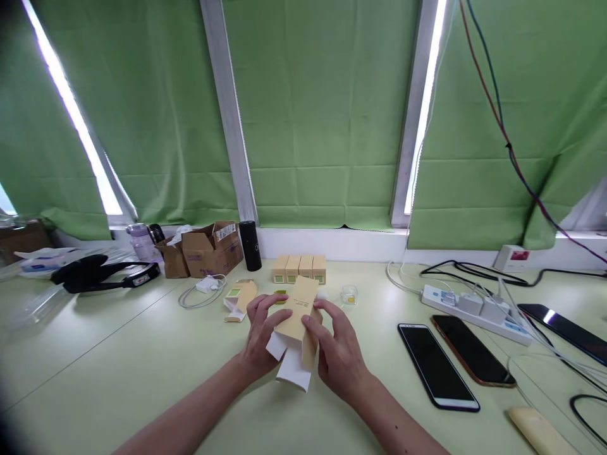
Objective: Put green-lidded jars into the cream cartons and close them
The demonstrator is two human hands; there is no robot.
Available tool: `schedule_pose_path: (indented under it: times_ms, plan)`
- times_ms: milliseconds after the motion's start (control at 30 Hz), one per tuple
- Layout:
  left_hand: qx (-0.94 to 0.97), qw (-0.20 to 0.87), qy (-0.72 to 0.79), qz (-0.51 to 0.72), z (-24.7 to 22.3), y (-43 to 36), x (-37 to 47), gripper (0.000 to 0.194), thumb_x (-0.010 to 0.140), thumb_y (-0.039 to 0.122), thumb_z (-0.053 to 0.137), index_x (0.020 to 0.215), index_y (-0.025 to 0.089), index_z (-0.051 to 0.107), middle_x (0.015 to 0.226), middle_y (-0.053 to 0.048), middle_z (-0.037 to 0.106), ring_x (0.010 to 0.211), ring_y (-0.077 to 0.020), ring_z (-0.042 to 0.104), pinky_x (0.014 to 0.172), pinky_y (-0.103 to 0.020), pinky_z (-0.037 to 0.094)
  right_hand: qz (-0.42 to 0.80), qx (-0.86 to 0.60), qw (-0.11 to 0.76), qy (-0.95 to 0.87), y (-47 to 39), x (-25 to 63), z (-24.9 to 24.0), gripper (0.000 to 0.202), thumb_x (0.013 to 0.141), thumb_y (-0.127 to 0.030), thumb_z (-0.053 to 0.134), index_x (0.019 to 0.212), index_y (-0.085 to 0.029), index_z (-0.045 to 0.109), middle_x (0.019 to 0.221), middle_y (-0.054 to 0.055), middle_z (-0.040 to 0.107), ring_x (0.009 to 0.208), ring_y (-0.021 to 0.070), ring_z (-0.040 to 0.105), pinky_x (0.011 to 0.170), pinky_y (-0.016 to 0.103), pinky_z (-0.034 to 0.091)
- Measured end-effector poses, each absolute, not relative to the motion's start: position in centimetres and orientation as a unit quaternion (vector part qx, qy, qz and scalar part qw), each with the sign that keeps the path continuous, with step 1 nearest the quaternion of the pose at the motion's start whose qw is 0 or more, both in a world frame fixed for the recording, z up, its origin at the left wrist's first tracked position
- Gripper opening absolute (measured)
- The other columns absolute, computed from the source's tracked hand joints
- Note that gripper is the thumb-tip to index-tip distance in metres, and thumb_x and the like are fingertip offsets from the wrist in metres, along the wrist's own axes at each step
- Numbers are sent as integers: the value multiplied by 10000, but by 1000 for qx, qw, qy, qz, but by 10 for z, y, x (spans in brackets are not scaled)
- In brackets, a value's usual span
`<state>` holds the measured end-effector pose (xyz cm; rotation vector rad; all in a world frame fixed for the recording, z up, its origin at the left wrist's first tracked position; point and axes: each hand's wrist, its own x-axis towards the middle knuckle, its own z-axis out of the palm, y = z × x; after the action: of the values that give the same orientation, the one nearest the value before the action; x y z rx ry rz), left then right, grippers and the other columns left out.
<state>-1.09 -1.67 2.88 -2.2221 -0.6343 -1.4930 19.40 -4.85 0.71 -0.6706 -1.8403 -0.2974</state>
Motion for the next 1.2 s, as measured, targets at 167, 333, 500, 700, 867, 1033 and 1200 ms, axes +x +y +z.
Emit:
schedule_pose_path:
  times_ms: [167,333,500,700,867,1033,1200]
  plan:
    - [-785,210,-207,-545,29,-18,-12,356,828,97,632,1147,214,527,1302,-178,562,1178,-321,476,949,-480,452,-143,-264,538,-787,-49,193,8,653,956,-32,505,1536,-321,422,1450,167,443,1375,336,508,986,526,583]
    - [-788,214,-203,-541,29,-18,-12,365,840,99,624,1175,211,531,1321,-182,555,1190,-322,489,962,-491,458,-150,-270,542,-781,-49,194,10,637,969,-67,503,1530,-356,419,1449,150,462,1361,332,527,974,538,589]
    - [-808,191,-201,-520,27,-16,-12,548,853,143,649,1374,187,484,1379,-210,551,1268,-348,490,1022,-532,455,-130,-305,547,-769,-52,194,11,649,941,-47,449,1537,-298,398,1466,164,466,1405,331,489,1067,593,526]
    - [-849,107,-162,-491,26,-13,-11,694,936,196,551,1579,142,296,1411,-223,555,1384,-370,456,1113,-590,408,-45,-280,554,-782,-52,193,16,692,905,-101,518,1554,-253,333,1552,142,461,1482,345,410,1169,632,431]
    - [-851,33,-154,-502,27,-16,-10,629,986,217,466,1584,160,279,1443,-234,529,1375,-375,479,1120,-617,387,8,-298,573,-764,-53,191,12,649,940,-135,505,1554,-260,339,1502,133,526,1458,337,454,1179,619,432]
    - [-835,-21,-182,-519,17,-15,-11,655,983,186,508,1590,205,263,1415,-217,548,1321,-364,516,1095,-606,419,57,-348,596,-721,-52,189,0,594,985,-204,542,1536,-285,337,1454,141,562,1351,323,577,1090,547,545]
    - [-793,-128,-218,-555,9,-11,-10,668,1010,274,555,1598,229,242,1435,-185,532,1332,-309,535,1096,-519,466,99,-345,616,-702,-50,186,-4,580,1009,-251,550,1537,-285,312,1426,155,551,1296,302,611,1035,514,588]
